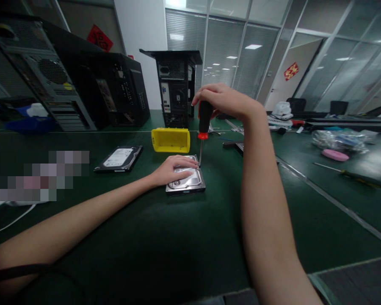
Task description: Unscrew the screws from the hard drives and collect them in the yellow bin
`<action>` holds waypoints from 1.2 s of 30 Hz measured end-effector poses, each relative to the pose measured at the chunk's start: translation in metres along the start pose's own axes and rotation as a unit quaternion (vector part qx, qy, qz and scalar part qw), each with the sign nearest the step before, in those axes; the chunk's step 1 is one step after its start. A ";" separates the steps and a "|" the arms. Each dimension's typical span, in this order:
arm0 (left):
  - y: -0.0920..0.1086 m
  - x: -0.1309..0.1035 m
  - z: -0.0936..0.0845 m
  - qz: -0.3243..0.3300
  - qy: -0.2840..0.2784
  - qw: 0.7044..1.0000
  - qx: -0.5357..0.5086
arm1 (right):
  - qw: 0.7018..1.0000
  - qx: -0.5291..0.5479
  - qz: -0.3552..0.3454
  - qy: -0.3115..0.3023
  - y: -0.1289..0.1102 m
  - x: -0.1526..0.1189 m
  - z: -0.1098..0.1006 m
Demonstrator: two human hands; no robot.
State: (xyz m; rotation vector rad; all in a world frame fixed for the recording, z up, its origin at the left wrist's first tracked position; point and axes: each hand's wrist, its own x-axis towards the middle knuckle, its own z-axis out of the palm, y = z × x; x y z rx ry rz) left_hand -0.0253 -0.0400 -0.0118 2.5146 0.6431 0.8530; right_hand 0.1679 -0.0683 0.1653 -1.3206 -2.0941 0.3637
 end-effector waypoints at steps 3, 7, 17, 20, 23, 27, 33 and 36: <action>0.001 0.000 0.000 0.001 0.001 1.000 0.000 | 1.000 0.004 0.002 0.000 0.000 0.000 0.001; 0.001 0.000 0.000 0.005 0.001 1.000 -0.004 | 1.000 0.010 0.004 -0.003 0.001 0.001 0.001; 0.001 0.000 -0.001 -0.003 -0.002 1.000 -0.006 | 1.000 0.017 0.015 -0.006 -0.001 -0.001 0.000; 0.002 0.000 -0.001 -0.011 -0.003 1.000 -0.001 | 1.000 0.015 0.016 -0.006 -0.002 -0.001 0.001; 0.001 0.000 -0.001 -0.006 -0.005 1.000 -0.004 | 1.000 0.012 0.013 -0.006 0.000 0.000 0.000; 0.000 0.000 0.000 -0.002 -0.004 1.000 -0.005 | 1.000 0.008 0.007 -0.010 0.002 0.001 0.000; 0.000 0.000 0.000 0.005 -0.004 1.000 -0.007 | 1.000 0.022 0.012 -0.008 0.001 0.000 0.000; 0.000 0.000 0.000 -0.003 -0.004 1.000 -0.004 | 1.000 0.022 0.013 -0.004 0.001 0.000 0.001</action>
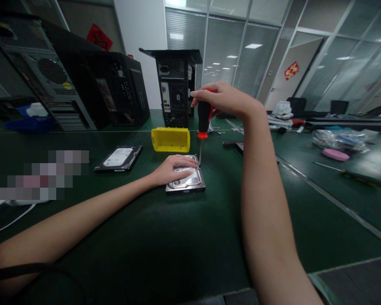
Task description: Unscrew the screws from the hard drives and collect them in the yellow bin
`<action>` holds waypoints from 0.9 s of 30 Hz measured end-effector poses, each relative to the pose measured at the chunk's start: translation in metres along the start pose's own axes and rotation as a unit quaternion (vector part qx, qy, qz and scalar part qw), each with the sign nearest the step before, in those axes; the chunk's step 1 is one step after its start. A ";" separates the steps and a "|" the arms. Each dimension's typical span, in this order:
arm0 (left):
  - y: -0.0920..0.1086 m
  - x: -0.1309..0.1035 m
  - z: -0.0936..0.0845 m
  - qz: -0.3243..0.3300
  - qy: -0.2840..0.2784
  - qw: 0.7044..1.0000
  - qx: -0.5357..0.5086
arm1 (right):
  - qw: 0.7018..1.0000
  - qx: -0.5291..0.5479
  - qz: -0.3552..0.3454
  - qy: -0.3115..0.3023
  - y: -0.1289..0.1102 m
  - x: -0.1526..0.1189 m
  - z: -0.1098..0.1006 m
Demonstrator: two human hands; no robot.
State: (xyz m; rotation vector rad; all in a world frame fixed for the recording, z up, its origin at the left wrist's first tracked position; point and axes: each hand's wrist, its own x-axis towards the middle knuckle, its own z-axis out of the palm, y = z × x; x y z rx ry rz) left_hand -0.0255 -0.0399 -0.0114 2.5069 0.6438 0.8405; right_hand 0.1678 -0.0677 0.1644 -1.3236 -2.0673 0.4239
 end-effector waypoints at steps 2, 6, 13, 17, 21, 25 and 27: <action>0.000 0.000 0.000 -0.002 -0.001 1.000 -0.001 | 1.000 0.001 0.000 -0.001 0.000 0.000 0.000; 0.001 0.000 -0.001 -0.001 -0.003 1.000 -0.004 | 1.000 -0.003 0.007 0.001 0.001 0.001 -0.001; 0.001 0.000 0.000 0.000 0.000 1.000 -0.006 | 1.000 -0.001 0.003 0.002 0.004 0.002 -0.001; 0.000 0.000 0.000 0.001 -0.001 1.000 -0.005 | 1.000 -0.006 0.004 0.006 0.003 0.002 -0.001; 0.000 0.000 0.000 0.000 0.000 1.000 -0.006 | 1.000 -0.005 0.002 0.005 0.002 0.001 -0.001; 0.002 0.000 0.000 -0.008 -0.004 1.000 -0.006 | 1.000 0.002 0.005 0.009 0.002 0.001 -0.001; 0.001 0.000 0.000 -0.006 -0.003 1.000 -0.006 | 1.000 -0.002 0.006 0.017 0.002 0.001 -0.001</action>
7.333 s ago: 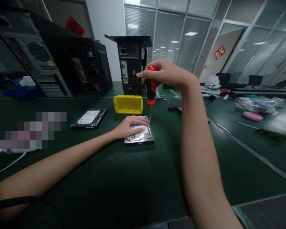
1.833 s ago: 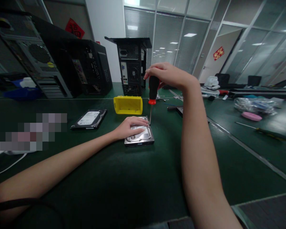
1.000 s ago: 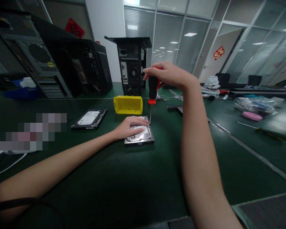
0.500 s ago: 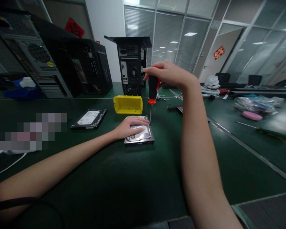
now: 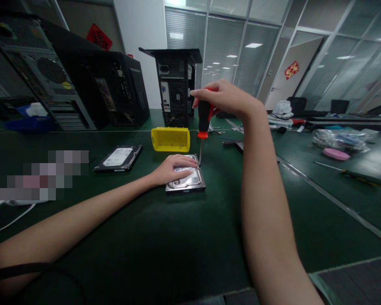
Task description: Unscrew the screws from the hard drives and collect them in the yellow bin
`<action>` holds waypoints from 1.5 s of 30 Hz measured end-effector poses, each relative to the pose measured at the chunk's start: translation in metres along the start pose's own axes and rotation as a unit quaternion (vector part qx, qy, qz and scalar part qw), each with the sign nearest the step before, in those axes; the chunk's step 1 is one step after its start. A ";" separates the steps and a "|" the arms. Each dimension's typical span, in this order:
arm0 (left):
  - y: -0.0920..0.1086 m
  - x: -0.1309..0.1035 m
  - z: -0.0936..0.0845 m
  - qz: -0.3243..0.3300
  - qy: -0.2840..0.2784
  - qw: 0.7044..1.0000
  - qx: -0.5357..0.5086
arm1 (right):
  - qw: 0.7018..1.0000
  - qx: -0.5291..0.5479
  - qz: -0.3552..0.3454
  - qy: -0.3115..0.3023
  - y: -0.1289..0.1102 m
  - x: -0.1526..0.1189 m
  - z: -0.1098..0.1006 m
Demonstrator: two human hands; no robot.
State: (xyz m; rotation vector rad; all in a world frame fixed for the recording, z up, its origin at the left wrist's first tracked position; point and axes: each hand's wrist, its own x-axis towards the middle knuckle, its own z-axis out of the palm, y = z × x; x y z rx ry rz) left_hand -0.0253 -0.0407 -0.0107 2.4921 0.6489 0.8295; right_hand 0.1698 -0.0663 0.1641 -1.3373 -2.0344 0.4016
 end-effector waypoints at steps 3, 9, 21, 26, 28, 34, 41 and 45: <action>-0.002 0.000 0.001 0.009 0.005 1.000 0.001 | 1.000 -0.017 0.002 0.010 -0.001 0.000 0.000; -0.002 0.000 0.001 0.012 0.006 1.000 0.003 | 0.999 -0.042 0.007 0.022 -0.005 -0.002 0.001; -0.002 0.000 0.001 0.018 0.006 1.000 0.002 | 0.996 -0.071 -0.002 0.049 -0.006 -0.002 0.002; -0.001 0.001 0.001 0.023 0.006 1.000 0.001 | 0.996 -0.074 0.005 0.049 -0.007 -0.002 0.003; -0.001 0.000 0.001 0.015 0.005 1.000 0.003 | 0.996 -0.076 -0.001 0.052 -0.008 -0.002 0.002; 0.000 0.000 0.000 0.013 0.005 1.000 0.003 | 0.994 -0.096 0.002 0.044 -0.009 -0.003 0.001; -0.001 0.000 0.001 0.011 0.006 1.000 0.007 | 0.994 -0.101 -0.039 0.027 -0.005 0.002 0.002; -0.001 0.001 0.001 0.015 0.006 1.000 0.000 | 0.992 -0.112 -0.042 0.025 -0.004 0.002 0.001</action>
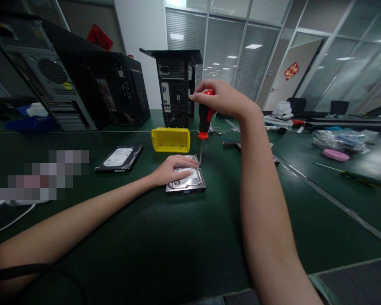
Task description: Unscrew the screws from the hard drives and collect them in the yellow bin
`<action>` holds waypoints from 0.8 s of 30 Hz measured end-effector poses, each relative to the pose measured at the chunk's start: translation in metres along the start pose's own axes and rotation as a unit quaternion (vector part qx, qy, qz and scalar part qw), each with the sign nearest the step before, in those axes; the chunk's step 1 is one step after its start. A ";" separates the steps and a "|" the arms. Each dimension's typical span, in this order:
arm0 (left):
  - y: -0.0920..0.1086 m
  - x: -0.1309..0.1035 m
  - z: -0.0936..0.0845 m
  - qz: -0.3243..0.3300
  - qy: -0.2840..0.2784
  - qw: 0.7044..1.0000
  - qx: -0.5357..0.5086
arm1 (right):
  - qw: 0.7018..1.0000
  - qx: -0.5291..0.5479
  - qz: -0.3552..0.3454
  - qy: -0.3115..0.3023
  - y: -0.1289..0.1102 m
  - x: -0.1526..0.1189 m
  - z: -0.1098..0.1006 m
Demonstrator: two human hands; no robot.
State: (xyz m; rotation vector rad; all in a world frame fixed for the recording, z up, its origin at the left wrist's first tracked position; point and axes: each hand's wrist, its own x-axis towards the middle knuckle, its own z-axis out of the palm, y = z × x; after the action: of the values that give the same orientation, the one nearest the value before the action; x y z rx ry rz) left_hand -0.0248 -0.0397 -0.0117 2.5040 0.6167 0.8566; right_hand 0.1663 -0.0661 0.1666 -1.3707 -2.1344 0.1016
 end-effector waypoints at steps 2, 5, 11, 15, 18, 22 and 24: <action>0.000 0.000 0.000 0.000 0.001 1.000 -0.001 | 1.000 0.003 -0.001 -0.011 0.001 0.000 0.000; -0.001 0.000 0.001 0.000 0.001 1.000 0.001 | 1.000 0.013 -0.008 -0.009 0.002 0.000 0.000; -0.001 0.000 0.001 0.005 0.004 1.000 -0.006 | 0.999 0.039 0.000 -0.016 0.007 0.002 0.001; 0.001 0.000 0.000 0.001 0.002 1.000 -0.007 | 0.999 0.033 0.000 -0.028 0.005 0.000 -0.001; 0.002 0.000 -0.001 0.002 0.000 1.000 -0.009 | 0.999 0.026 -0.005 -0.043 0.003 -0.003 -0.004; 0.001 0.000 -0.001 0.008 0.001 1.000 -0.007 | 0.997 0.033 0.008 -0.066 0.003 -0.006 -0.008; 0.000 0.000 0.000 0.008 0.002 1.000 -0.004 | 0.997 0.028 0.006 -0.066 0.003 -0.007 -0.010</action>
State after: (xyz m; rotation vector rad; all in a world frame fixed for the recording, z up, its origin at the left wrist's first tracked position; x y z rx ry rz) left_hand -0.0251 -0.0400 -0.0114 2.5037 0.5927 0.8675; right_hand 0.1759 -0.0730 0.1707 -1.3796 -2.2140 0.2625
